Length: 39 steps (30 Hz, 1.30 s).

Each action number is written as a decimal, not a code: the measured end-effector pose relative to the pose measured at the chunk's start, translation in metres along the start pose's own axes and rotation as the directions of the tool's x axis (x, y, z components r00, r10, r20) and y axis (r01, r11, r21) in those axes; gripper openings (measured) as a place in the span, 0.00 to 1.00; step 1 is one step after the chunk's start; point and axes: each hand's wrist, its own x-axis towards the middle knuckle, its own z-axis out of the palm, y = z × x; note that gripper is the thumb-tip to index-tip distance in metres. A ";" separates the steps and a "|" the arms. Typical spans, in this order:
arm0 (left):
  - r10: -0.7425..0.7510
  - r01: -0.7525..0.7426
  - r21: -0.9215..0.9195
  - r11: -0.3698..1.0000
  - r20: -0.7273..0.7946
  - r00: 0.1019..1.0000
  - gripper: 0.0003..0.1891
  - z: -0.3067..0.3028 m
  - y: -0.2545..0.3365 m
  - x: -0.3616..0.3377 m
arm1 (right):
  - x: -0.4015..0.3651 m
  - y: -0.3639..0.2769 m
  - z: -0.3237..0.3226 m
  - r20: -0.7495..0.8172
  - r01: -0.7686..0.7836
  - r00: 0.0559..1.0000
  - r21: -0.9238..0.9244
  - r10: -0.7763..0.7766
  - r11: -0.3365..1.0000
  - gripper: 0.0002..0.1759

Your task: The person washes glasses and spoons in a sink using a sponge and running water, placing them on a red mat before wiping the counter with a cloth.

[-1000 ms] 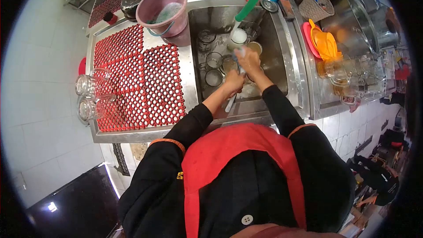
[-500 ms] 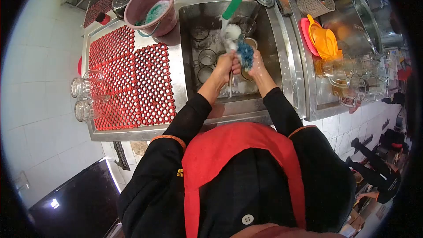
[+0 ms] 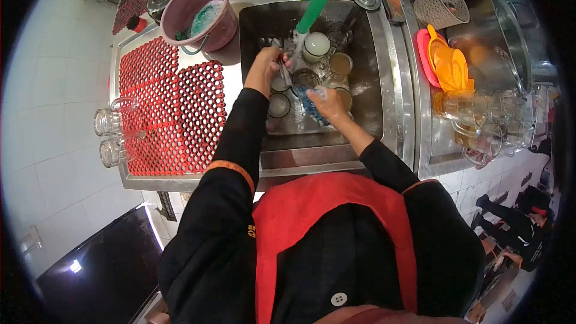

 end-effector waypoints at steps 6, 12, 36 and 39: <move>-0.217 0.218 -0.007 0.976 0.074 0.973 0.04 -0.041 0.001 0.066 | 0.014 0.012 -0.051 0.277 -0.436 0.875 0.807 0.397 0.398 0.17; -0.070 0.049 -0.159 0.986 -0.130 0.989 0.09 -0.007 0.010 0.004 | 0.025 0.031 -0.074 0.369 -0.464 0.878 0.812 0.305 0.354 0.16; -0.010 0.001 -0.095 0.996 -0.098 0.995 0.13 0.056 -0.077 0.068 | 0.033 0.039 -0.107 0.528 -0.494 0.832 0.845 0.171 -0.206 0.20; 0.128 -0.143 -0.110 0.984 -0.128 0.983 0.13 0.064 -0.046 -0.004 | 0.036 0.037 -0.106 0.547 -0.519 0.837 0.800 0.010 -0.300 0.17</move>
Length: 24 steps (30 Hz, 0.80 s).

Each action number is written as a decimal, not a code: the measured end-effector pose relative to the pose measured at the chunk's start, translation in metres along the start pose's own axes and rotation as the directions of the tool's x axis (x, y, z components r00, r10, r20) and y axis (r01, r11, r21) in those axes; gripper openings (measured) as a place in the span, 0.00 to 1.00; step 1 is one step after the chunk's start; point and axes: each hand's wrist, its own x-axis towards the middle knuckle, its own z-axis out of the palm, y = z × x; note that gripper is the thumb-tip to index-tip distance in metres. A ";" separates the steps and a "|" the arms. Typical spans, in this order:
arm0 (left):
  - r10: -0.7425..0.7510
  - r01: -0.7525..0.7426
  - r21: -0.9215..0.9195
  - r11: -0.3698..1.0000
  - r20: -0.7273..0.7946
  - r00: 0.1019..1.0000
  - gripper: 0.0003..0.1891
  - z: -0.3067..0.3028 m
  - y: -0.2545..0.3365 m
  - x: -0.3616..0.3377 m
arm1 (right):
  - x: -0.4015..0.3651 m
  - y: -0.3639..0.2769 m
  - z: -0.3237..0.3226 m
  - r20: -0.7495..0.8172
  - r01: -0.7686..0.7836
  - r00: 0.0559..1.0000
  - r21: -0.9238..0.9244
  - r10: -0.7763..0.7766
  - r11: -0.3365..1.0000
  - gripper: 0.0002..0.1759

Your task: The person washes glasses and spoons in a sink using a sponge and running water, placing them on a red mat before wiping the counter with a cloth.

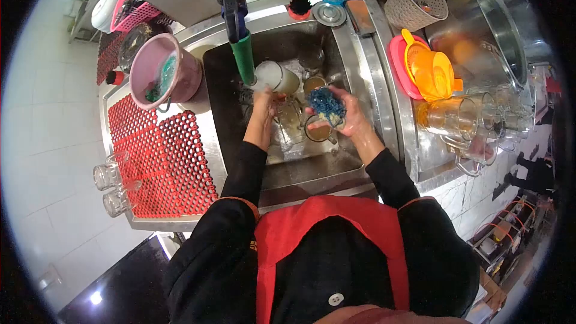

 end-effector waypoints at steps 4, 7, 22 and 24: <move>0.222 -0.227 0.200 0.953 0.046 0.974 0.12 -0.014 0.029 -0.040 | -0.003 -0.005 0.004 0.022 0.016 1.000 -0.433 -0.007 0.901 0.20; 0.297 -0.313 0.379 0.871 0.103 0.949 0.12 -0.011 0.060 -0.063 | -0.003 -0.006 0.000 -0.075 0.042 0.988 -0.720 -0.138 0.693 0.21; 0.312 -0.277 0.872 -0.405 0.416 0.854 0.10 0.076 0.057 -0.064 | -0.008 -0.023 -0.016 0.107 0.212 0.973 -0.763 -0.204 0.611 0.24; 0.320 -0.252 0.878 -0.407 0.395 0.861 0.11 0.077 0.051 -0.060 | -0.007 -0.019 -0.009 0.023 0.220 0.910 -0.873 -0.415 0.434 0.25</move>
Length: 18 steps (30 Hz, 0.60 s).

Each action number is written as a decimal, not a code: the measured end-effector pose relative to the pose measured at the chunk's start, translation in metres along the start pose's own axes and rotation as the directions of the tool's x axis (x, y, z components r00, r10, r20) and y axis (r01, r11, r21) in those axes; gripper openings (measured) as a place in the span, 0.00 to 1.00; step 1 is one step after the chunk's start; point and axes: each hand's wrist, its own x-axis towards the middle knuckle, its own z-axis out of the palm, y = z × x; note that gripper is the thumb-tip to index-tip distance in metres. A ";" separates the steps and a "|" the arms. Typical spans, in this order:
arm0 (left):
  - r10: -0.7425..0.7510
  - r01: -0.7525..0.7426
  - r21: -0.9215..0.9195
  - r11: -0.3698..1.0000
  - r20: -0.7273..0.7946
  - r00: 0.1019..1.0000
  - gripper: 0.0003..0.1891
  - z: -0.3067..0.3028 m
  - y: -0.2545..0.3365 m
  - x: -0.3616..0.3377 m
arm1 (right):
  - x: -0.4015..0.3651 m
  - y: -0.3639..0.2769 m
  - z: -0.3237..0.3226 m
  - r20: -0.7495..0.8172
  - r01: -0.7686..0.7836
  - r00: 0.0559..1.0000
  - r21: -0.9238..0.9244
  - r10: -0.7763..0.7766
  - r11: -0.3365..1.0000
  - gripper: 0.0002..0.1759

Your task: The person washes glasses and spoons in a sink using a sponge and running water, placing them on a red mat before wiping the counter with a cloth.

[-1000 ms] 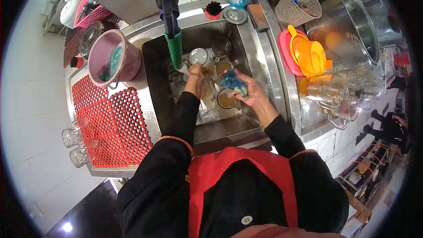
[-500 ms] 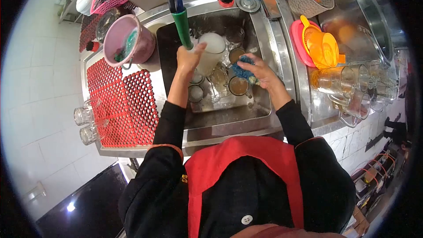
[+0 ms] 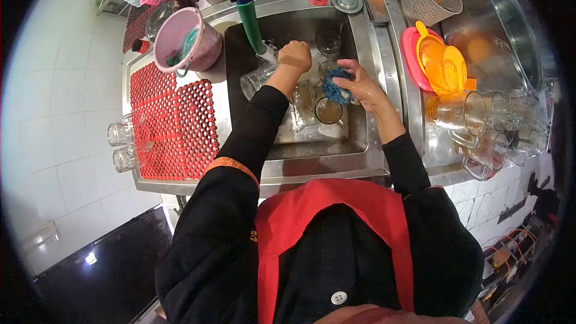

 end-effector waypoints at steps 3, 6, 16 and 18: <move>-0.009 0.008 0.050 0.999 0.007 1.000 0.12 0.001 -0.004 -0.005 | 0.003 -0.017 0.002 0.085 -0.067 0.994 0.040 0.063 0.997 0.23; -0.005 0.003 0.070 0.998 0.025 1.000 0.13 -0.029 -0.009 -0.031 | 0.023 -0.005 0.007 0.029 -0.007 1.000 -0.034 0.008 0.999 0.21; 0.137 -0.064 -0.815 0.577 0.020 0.990 0.09 -0.050 -0.075 -0.079 | 0.033 -0.019 0.099 0.740 0.627 0.649 -0.650 0.173 0.429 0.15; 0.392 -0.334 -0.741 0.582 -0.105 0.914 0.09 -0.038 -0.069 -0.077 | 0.004 -0.002 0.101 0.679 0.639 0.723 -0.586 -0.129 0.498 0.16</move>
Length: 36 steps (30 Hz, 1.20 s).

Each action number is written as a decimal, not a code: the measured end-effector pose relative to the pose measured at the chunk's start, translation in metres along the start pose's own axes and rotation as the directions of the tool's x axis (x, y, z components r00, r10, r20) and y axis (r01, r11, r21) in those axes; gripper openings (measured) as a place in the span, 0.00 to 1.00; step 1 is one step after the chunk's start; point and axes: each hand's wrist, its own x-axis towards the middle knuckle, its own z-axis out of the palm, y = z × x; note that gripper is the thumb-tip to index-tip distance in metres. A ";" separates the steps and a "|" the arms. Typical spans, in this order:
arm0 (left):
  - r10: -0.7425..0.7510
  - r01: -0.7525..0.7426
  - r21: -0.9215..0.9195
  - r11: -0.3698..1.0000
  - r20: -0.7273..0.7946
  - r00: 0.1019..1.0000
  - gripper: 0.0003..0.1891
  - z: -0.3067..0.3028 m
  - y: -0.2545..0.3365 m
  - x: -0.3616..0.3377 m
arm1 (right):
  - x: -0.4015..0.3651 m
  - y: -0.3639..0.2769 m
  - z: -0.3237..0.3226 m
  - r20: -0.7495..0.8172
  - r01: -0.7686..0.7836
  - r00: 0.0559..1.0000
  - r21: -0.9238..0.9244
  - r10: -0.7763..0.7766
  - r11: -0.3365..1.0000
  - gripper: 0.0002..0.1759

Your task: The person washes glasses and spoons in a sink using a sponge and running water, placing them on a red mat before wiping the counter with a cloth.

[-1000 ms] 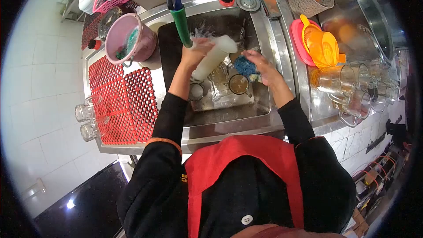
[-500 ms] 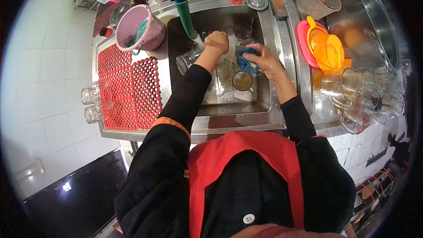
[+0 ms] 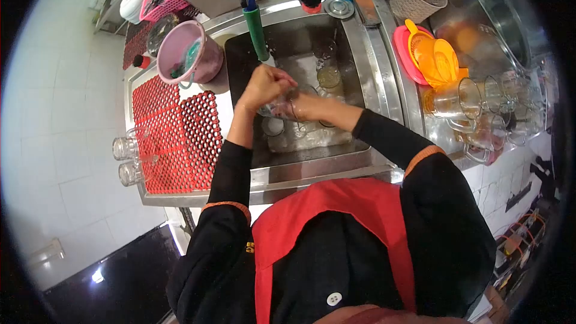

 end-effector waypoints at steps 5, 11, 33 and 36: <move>0.267 -0.207 0.551 0.808 -0.031 0.963 0.05 0.050 0.033 -0.023 | 0.022 0.036 0.053 -0.311 0.216 0.950 0.627 -0.014 0.749 0.18; 0.210 -0.129 0.369 0.920 -0.189 0.959 0.04 0.033 0.012 -0.026 | 0.004 -0.006 0.021 -0.015 -0.306 0.921 0.592 0.389 0.746 0.15; -0.518 0.102 -0.941 0.322 -0.085 0.851 0.10 0.038 0.017 -0.043 | -0.010 -0.055 -0.015 -0.811 -0.286 0.479 -0.507 -0.336 0.813 0.12; -0.442 0.212 -0.917 0.338 0.044 0.896 0.08 0.030 0.009 -0.047 | -0.015 -0.014 -0.036 -0.949 -0.120 0.285 0.105 0.135 0.987 0.14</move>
